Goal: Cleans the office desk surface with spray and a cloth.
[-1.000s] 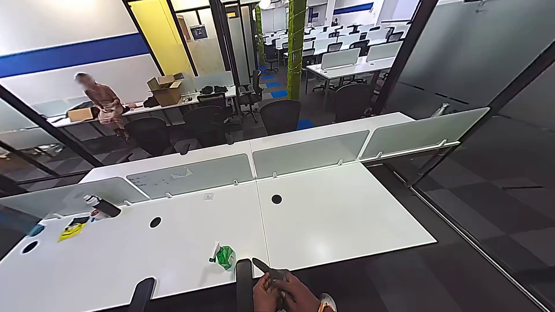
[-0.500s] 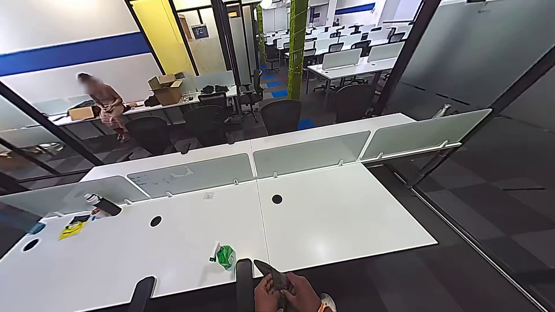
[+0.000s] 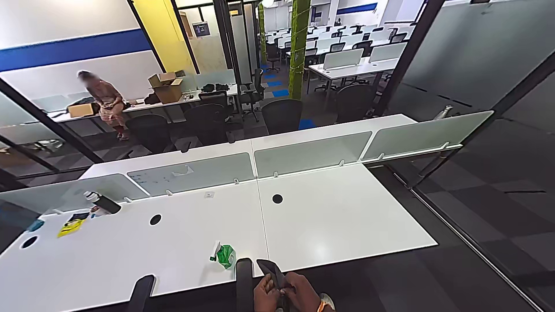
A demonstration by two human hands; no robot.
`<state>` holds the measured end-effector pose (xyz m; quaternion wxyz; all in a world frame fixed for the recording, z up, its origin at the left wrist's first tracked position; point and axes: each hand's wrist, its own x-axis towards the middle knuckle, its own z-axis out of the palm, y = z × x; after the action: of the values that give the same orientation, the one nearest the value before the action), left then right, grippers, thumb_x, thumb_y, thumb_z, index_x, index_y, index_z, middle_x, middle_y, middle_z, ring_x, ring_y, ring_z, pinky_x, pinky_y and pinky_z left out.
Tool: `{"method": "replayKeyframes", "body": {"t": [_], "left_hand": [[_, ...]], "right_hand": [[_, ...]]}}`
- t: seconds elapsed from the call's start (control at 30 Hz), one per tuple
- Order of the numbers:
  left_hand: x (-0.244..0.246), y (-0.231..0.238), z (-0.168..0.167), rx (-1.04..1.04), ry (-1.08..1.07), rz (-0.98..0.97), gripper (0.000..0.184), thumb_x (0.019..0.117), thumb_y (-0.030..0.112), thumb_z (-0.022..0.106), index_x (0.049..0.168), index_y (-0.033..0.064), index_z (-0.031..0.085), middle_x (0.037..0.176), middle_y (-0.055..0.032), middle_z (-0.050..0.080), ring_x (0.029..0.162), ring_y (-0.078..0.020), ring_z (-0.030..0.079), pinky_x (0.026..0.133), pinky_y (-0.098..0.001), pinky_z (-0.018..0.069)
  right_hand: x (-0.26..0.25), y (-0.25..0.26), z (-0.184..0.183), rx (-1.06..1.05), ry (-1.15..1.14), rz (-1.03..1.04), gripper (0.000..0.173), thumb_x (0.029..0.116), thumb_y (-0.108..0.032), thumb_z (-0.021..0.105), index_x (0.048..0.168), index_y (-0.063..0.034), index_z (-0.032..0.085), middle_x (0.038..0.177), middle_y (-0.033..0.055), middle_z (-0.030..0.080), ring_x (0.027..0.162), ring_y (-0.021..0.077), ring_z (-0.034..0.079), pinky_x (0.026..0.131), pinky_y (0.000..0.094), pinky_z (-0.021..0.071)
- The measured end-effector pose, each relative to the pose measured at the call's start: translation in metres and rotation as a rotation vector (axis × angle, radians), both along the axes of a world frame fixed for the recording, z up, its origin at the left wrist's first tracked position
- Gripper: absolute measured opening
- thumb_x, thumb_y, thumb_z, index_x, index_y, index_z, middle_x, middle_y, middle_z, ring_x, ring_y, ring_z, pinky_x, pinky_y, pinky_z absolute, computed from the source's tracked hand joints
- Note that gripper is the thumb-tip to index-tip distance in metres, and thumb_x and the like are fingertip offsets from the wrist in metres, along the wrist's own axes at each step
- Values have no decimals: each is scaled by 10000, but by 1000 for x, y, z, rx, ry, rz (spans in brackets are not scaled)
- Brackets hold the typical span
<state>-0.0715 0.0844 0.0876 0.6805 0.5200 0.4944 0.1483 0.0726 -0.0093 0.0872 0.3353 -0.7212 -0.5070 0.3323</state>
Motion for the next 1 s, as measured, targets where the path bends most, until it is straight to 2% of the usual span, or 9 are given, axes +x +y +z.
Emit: {"method": "replayKeyframes", "body": {"t": [0.1, 0.33, 0.47, 0.53, 0.63, 0.83, 0.9, 1.0], "left_hand": [[0, 2, -1, 3, -16, 14, 663, 809, -107, 703, 1430, -122, 471, 1260, -294, 655, 1093, -333, 685, 915, -469, 581], [-2, 5, -6, -17, -65, 58, 749, 789, -119, 711, 1478, -85, 421, 1190, -278, 687, 1014, -329, 708, 850, -471, 601], [-4, 6, -4, -12, -44, 60, 760, 792, -123, 710, 1493, -69, 422, 1254, -307, 646, 1054, -349, 685, 878, -481, 584], [-4, 5, -5, -18, -46, 68, 757, 795, -130, 716, 1491, -64, 428, 1260, -311, 640, 1053, -353, 685, 871, -483, 587], [-4, 4, -3, -41, -59, 70, 748, 816, -110, 722, 1498, -55, 419, 1303, -327, 602, 1098, -385, 657, 879, -511, 579], [-3, 3, -3, -86, -36, 79, 733, 830, -113, 707, 1499, -40, 417, 1322, -314, 590, 1110, -377, 651, 861, -508, 587], [-3, 3, -7, -95, -41, 82, 681, 877, -95, 682, 1498, -45, 407, 1298, -314, 592, 1062, -360, 671, 847, -491, 600], [-5, 5, -16, -87, -12, 89, 640, 926, -29, 676, 1499, -38, 391, 1167, -294, 637, 928, -331, 699, 791, -486, 612]], "right_hand": [[-2, 1, 0, 29, 16, 66, 189, 984, -122, 628, 1065, -4, 752, 1059, 173, 730, 1046, 277, 703, 998, 427, 542], [-1, 2, 0, 74, 4, 122, 181, 970, -123, 642, 1057, -5, 748, 1040, 171, 724, 1021, 272, 705, 977, 426, 555], [-1, 3, 8, -3, -4, 204, 292, 931, -196, 720, 1152, -6, 713, 1142, 196, 696, 1111, 306, 674, 1036, 445, 523], [-1, 4, 5, -4, -28, 212, 306, 928, -179, 729, 1178, -5, 708, 1168, 202, 693, 1139, 314, 666, 1057, 445, 510], [-1, 4, 1, 40, -85, 191, 208, 937, -120, 690, 1115, -22, 736, 1126, 176, 718, 1108, 293, 686, 1033, 434, 531], [2, 4, 7, -10, -193, 222, 212, 954, -169, 647, 1117, -84, 752, 1128, 125, 731, 1115, 276, 682, 1006, 456, 539], [5, 4, 8, 3, -216, 238, 210, 954, -175, 642, 1112, -96, 755, 1129, 119, 733, 1120, 277, 682, 1000, 459, 541], [9, 3, 10, 29, -221, 277, 204, 961, -179, 637, 1112, -102, 750, 1127, 111, 731, 1127, 270, 676, 1008, 452, 535]]}}
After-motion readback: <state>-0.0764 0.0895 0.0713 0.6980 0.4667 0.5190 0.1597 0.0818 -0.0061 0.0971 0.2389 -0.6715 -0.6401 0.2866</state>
